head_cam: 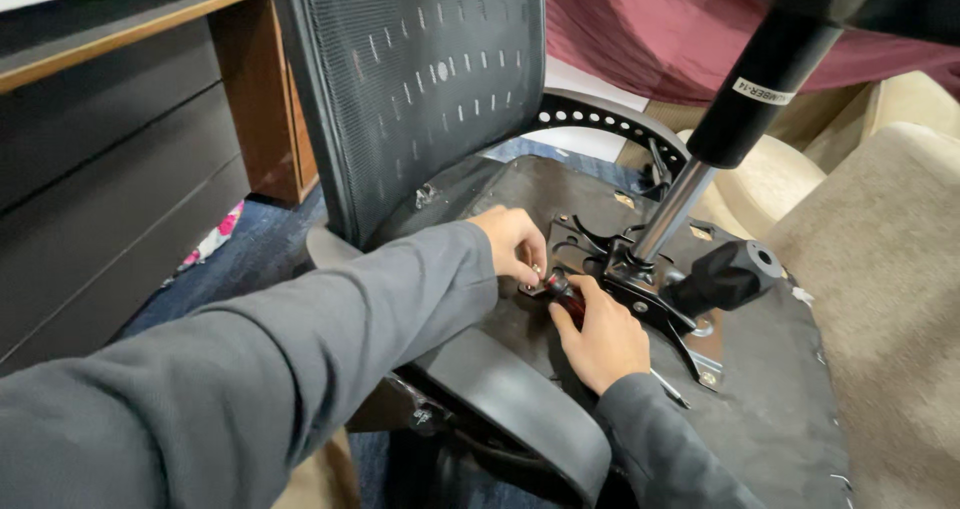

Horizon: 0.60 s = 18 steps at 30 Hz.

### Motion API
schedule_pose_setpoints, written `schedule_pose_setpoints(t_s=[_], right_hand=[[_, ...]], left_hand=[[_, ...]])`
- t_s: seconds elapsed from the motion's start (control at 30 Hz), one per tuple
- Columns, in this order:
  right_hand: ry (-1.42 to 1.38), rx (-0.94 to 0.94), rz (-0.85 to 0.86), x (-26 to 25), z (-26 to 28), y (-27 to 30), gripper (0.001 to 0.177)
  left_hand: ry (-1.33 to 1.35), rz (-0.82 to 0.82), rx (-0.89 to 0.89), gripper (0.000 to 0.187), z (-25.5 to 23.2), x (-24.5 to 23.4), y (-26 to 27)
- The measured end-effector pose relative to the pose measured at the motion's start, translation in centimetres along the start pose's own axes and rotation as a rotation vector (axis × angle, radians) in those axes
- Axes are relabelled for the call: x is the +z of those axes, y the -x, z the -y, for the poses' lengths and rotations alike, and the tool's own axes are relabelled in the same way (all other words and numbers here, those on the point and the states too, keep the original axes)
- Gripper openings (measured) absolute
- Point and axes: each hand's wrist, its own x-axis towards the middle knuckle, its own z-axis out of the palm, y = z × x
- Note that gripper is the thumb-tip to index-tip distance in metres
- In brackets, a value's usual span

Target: The person uses a screwdriver to tighten screws on the underside of an office chair seat. They work on the central metal mounting plate, securing it to the chair frame.

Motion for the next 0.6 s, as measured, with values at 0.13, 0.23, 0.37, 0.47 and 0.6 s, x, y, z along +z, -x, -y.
schedule_pose_setpoints(t_s=[0.13,0.23,0.37,0.47,0.6], right_hand=[[-0.016,0.156,0.072,-0.7,-0.4,-0.6,0.043],[-0.024,0.17,0.069,-0.8,-1.0,-0.9,0.044],[-0.022,0.145,0.069,-0.3,-1.1,-0.9,0.044],[-0.024,0.16,0.093,-0.2,-1.1,-1.0,0.044],[-0.048,0.147,0.105,-0.6,-1.0,-1.1,0.045]], left_hand=[[-0.002,0.007,-0.041,0.024,-0.1,-0.1,-0.5],[-0.07,0.048,-0.048,0.024,0.2,0.3,-1.1],[-0.108,0.05,-0.013,0.026,1.3,0.2,-2.0],[-0.153,0.126,-0.029,0.024,2.0,0.5,-2.7],[-0.234,0.179,-0.018,0.027,2.0,1.1,-2.9]])
